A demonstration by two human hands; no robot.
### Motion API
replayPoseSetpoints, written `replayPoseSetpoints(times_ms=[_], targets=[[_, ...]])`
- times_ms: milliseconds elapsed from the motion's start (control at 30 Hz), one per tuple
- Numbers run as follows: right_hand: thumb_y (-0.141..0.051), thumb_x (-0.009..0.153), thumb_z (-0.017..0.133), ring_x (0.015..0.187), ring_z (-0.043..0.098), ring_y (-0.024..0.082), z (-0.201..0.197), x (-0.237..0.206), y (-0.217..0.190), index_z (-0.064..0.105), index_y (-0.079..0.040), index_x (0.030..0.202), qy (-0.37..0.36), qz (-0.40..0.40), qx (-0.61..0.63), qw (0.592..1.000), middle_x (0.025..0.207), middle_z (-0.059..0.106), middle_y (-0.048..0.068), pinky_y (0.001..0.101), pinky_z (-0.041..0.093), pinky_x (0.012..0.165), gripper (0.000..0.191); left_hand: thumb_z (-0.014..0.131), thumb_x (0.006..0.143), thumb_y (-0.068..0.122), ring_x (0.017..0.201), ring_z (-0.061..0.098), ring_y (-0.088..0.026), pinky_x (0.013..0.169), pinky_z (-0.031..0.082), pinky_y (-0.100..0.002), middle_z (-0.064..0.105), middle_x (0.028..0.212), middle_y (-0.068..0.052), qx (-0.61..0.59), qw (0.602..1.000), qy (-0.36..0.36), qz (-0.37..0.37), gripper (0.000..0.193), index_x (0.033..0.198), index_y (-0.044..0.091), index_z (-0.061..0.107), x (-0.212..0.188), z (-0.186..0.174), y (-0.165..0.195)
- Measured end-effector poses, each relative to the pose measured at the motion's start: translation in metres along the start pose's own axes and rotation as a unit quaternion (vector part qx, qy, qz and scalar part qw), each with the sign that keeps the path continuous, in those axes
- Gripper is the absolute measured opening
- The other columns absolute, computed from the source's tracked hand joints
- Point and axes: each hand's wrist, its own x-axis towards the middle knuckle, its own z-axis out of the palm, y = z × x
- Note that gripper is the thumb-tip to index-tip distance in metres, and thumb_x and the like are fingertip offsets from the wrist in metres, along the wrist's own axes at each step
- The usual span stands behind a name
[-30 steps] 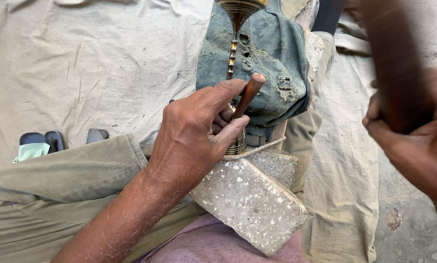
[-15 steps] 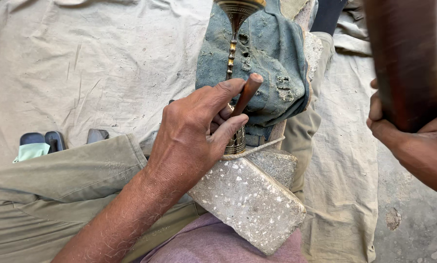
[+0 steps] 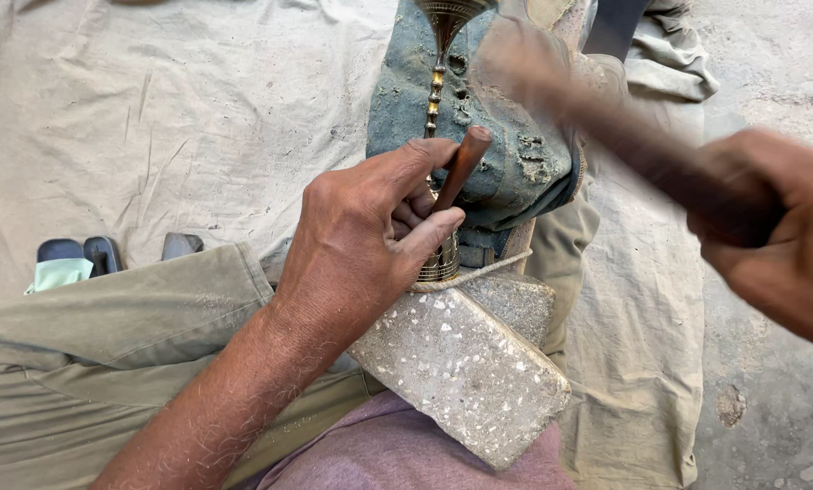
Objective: The person sits on the ground holding a small punch against the base of a decorative brass bell-shaped object and repeatedly strikes the punch with a wooden mallet, working around the rim. They occasionally reposition the punch and rotate the object while continuing to hammer.
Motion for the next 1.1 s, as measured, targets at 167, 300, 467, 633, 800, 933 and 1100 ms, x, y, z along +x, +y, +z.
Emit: replayPoseSetpoints(times_ms=[167, 300, 467, 633, 800, 933, 1100], targets=[[0.009, 0.080, 0.073, 0.082, 0.069, 0.017, 0.007, -0.006, -0.003, 0.059, -0.004, 0.116, 0.103, -0.005, 0.076, 0.992, 0.090, 0.065, 0.009, 0.0350, 0.061, 0.082, 0.041, 0.083, 0.088, 0.013, 0.079, 0.077, -0.014, 0.067, 0.066, -0.028, 0.075, 0.096, -0.009, 0.007, 0.998, 0.030, 0.051, 0.051, 0.134, 0.008, 0.064, -0.003, -0.001, 0.001], [0.007, 0.084, 0.076, 0.069, 0.072, 0.016, 0.004, -0.008, -0.005, 0.067, -0.008, 0.119, 0.029, -0.007, -0.151, 0.988, 0.087, 0.072, 0.007, 0.0337, 0.062, 0.072, 0.039, 0.083, 0.089, 0.014, 0.077, 0.077, -0.014, 0.066, 0.065, -0.028, 0.075, 0.096, -0.009, 0.017, 0.998, 0.025, 0.050, 0.051, 0.136, 0.008, 0.063, -0.004, 0.000, 0.000], [0.004, 0.085, 0.076, 0.070, 0.068, 0.016, -0.004, -0.002, -0.009, 0.065, -0.008, 0.118, 0.019, 0.035, -0.094, 0.995, 0.086, 0.067, 0.006, 0.0309, 0.062, 0.067, 0.037, 0.083, 0.088, 0.015, 0.080, 0.078, -0.012, 0.067, 0.067, -0.026, 0.076, 0.100, -0.007, -0.008, 0.999, 0.018, 0.036, 0.050, 0.134, 0.009, 0.064, -0.001, -0.001, -0.002], [0.009, 0.079, 0.077, 0.071, 0.068, 0.018, 0.000, -0.005, -0.004, 0.060, -0.001, 0.113, 0.063, 0.024, 0.000, 0.998, 0.082, 0.063, 0.010, 0.0336, 0.061, 0.070, 0.039, 0.083, 0.089, 0.015, 0.076, 0.075, -0.013, 0.066, 0.065, -0.028, 0.075, 0.095, -0.008, 0.014, 0.999, 0.016, 0.039, 0.053, 0.137, 0.008, 0.062, -0.003, -0.003, 0.000], [0.009, 0.075, 0.075, 0.075, 0.066, 0.019, 0.004, -0.011, 0.011, 0.061, 0.000, 0.112, 0.106, -0.072, -0.003, 0.992, 0.093, 0.062, 0.012, 0.0352, 0.059, 0.074, 0.041, 0.083, 0.088, 0.015, 0.077, 0.076, -0.012, 0.067, 0.066, -0.026, 0.075, 0.097, -0.007, 0.006, 0.999, 0.010, 0.047, 0.052, 0.136, 0.008, 0.063, -0.003, -0.003, 0.000], [0.006, 0.078, 0.078, 0.068, 0.066, 0.019, 0.006, -0.009, 0.008, 0.064, -0.001, 0.113, 0.064, -0.037, -0.056, 0.996, 0.087, 0.063, 0.011, 0.0348, 0.060, 0.070, 0.038, 0.083, 0.088, 0.015, 0.078, 0.076, -0.011, 0.066, 0.066, -0.025, 0.076, 0.100, -0.007, 0.000, 0.999, 0.006, 0.043, 0.051, 0.134, 0.008, 0.063, -0.001, -0.004, -0.002], [0.005, 0.087, 0.073, 0.081, 0.068, 0.015, 0.007, -0.007, -0.012, 0.062, -0.001, 0.122, 0.156, 0.123, 0.063, 0.978, 0.094, 0.067, 0.007, 0.0346, 0.059, 0.073, 0.037, 0.083, 0.089, 0.015, 0.078, 0.076, -0.013, 0.068, 0.065, -0.027, 0.075, 0.096, -0.007, 0.002, 0.999, 0.007, 0.051, 0.051, 0.136, 0.011, 0.063, -0.003, -0.005, -0.002]])
